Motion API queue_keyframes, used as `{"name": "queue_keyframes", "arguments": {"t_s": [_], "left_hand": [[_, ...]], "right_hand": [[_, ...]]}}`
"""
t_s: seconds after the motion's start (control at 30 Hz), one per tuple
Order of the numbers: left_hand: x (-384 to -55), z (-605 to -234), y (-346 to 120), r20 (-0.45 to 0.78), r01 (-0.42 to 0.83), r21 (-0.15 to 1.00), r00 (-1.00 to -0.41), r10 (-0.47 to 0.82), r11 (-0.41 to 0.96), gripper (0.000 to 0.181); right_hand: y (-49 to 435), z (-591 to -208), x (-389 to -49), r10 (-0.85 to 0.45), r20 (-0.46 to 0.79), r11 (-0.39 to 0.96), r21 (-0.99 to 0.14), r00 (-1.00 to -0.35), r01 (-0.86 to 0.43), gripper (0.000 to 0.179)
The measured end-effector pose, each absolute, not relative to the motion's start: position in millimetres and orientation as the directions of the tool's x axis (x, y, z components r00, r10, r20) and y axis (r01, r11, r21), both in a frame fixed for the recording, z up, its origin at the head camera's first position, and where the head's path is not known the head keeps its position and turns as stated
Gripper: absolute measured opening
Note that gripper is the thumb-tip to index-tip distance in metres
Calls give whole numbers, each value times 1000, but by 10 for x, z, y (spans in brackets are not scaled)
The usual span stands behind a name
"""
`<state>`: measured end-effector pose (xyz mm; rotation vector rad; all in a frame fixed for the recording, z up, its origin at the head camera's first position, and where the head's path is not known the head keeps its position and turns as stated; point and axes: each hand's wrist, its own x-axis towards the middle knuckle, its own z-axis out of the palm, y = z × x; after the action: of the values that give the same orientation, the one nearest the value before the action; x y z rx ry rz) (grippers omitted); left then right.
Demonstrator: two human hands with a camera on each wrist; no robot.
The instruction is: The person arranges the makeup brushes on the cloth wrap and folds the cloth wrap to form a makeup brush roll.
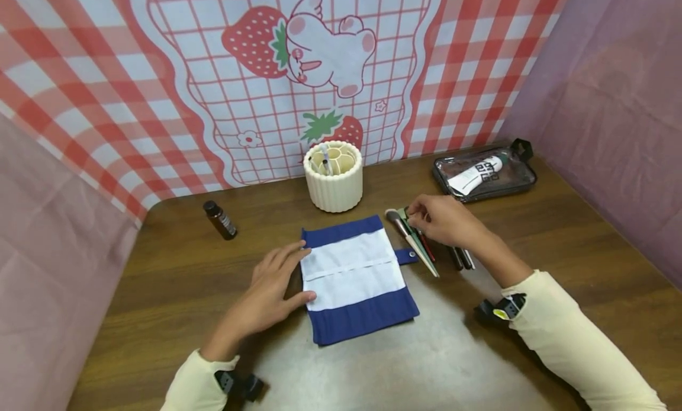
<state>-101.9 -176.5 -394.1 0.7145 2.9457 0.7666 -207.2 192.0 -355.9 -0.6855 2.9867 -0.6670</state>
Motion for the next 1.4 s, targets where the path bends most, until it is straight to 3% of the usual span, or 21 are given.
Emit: {"name": "queue_keyframes", "arguments": {"t_s": [0.23, 0.53, 0.87, 1.1, 1.4], "left_hand": [[-1049, -3997, -1794, 90, 428, 436, -896, 435, 792, 85], [-1037, -4066, -1849, 79, 425, 463, -894, 441, 778, 87], [-1037, -4076, -1863, 61, 418, 465, -894, 443, 780, 86], [-1033, -4085, -1883, 58, 423, 459, -892, 448, 781, 86], [-1028, -4079, -1877, 50, 421, 457, -892, 450, 784, 86]], "right_hand": [[1750, -3587, -2118, -344, -64, 889, -344, -937, -303, 22], [1635, -3643, -2136, -308, -104, 927, -256, -946, -273, 33], [1548, -3756, -2125, -319, -5, 915, -263, -948, -307, 46], [1530, -3608, -2100, -312, 132, 880, -333, -941, -339, 26], [1431, -3317, -2110, -347, 394, 739, -444, -851, -507, 23]]}}
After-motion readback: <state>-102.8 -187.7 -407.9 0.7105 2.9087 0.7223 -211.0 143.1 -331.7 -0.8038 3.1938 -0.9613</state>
